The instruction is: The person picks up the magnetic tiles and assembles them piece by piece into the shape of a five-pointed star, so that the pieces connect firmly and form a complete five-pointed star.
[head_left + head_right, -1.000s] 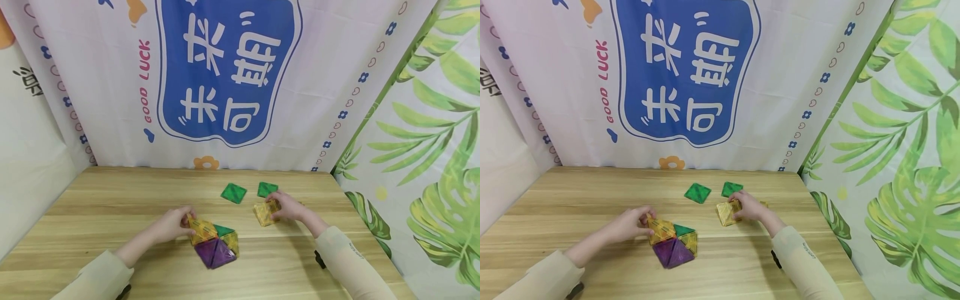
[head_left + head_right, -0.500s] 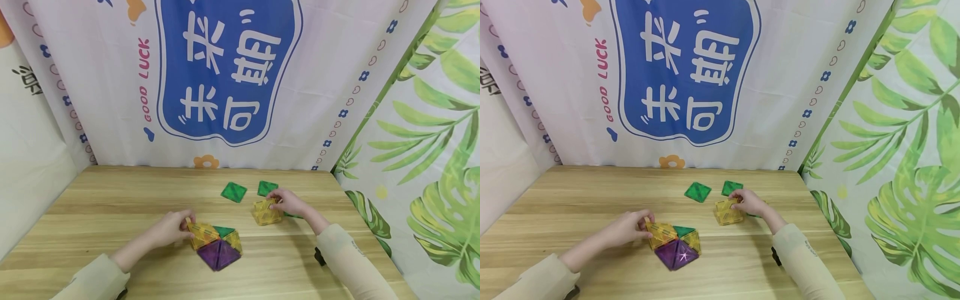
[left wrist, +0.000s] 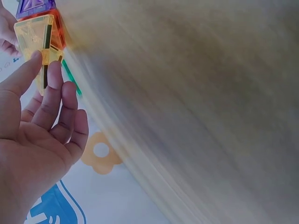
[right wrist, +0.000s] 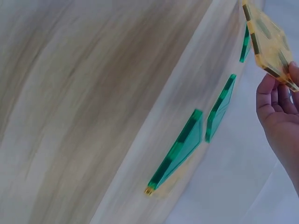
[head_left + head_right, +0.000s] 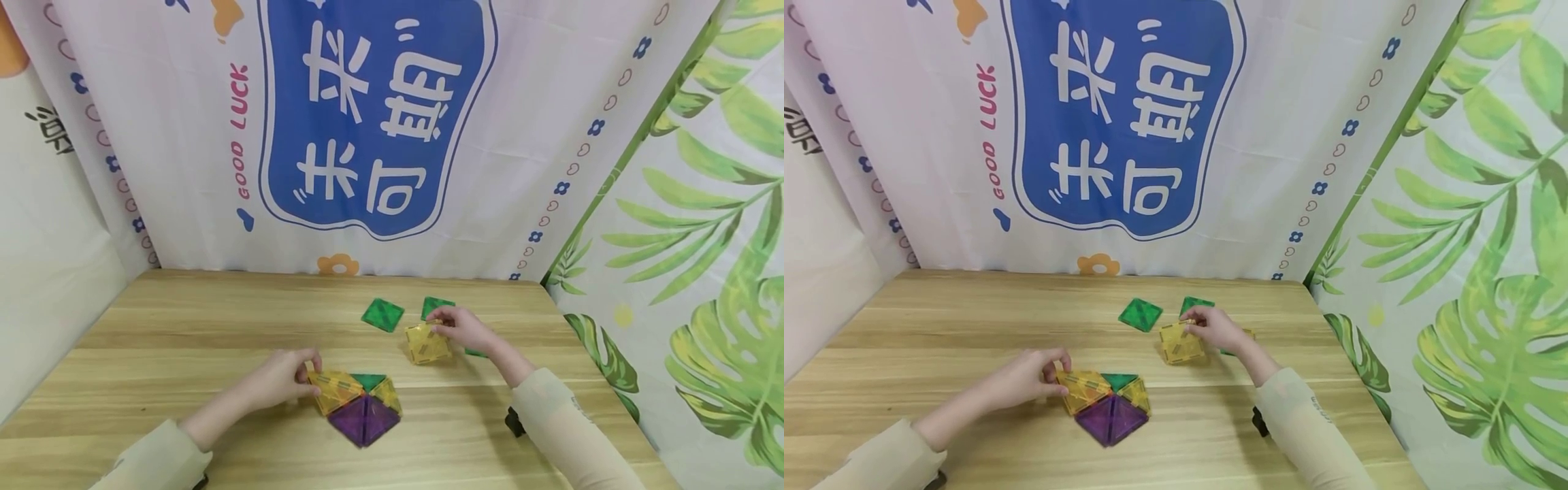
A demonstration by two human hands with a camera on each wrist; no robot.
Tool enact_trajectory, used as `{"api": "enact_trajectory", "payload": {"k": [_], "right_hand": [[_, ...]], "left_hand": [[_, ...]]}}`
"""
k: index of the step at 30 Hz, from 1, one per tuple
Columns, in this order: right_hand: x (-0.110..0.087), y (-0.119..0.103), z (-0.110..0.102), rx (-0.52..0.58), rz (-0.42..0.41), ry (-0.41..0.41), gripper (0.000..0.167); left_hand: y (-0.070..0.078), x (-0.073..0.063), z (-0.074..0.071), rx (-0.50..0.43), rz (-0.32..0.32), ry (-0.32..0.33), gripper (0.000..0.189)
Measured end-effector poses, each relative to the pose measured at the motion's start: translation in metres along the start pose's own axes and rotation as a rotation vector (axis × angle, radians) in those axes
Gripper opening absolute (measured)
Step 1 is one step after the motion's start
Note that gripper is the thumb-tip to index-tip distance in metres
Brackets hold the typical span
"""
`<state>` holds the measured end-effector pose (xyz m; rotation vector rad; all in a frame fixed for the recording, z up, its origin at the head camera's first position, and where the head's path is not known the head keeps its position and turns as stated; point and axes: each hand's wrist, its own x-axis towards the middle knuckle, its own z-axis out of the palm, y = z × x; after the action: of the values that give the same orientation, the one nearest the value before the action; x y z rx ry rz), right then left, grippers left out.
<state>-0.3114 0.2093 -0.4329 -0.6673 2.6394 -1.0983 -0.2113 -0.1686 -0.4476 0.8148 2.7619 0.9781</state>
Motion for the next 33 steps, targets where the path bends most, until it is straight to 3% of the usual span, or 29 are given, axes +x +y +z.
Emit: {"api": "enact_trajectory", "payload": {"k": [7, 16, 25, 33], "right_hand": [[0.008, -0.009, 0.005, 0.109, 0.024, 0.021, 0.029], [0.013, -0.034, 0.011, 0.180, -0.063, 0.034, 0.036], [0.021, -0.051, 0.021, 0.267, -0.047, 0.046, 0.038], [0.026, -0.064, 0.029, 0.320, -0.035, 0.052, 0.036]], "left_hand": [[0.001, -0.001, 0.000, -0.028, 0.012, -0.008, 0.030], [0.001, 0.002, -0.007, -0.026, 0.040, -0.056, 0.021], [0.006, 0.018, -0.018, 0.005, 0.043, -0.022, 0.015], [0.010, 0.035, -0.022, -0.044, 0.017, 0.012, 0.014]]}}
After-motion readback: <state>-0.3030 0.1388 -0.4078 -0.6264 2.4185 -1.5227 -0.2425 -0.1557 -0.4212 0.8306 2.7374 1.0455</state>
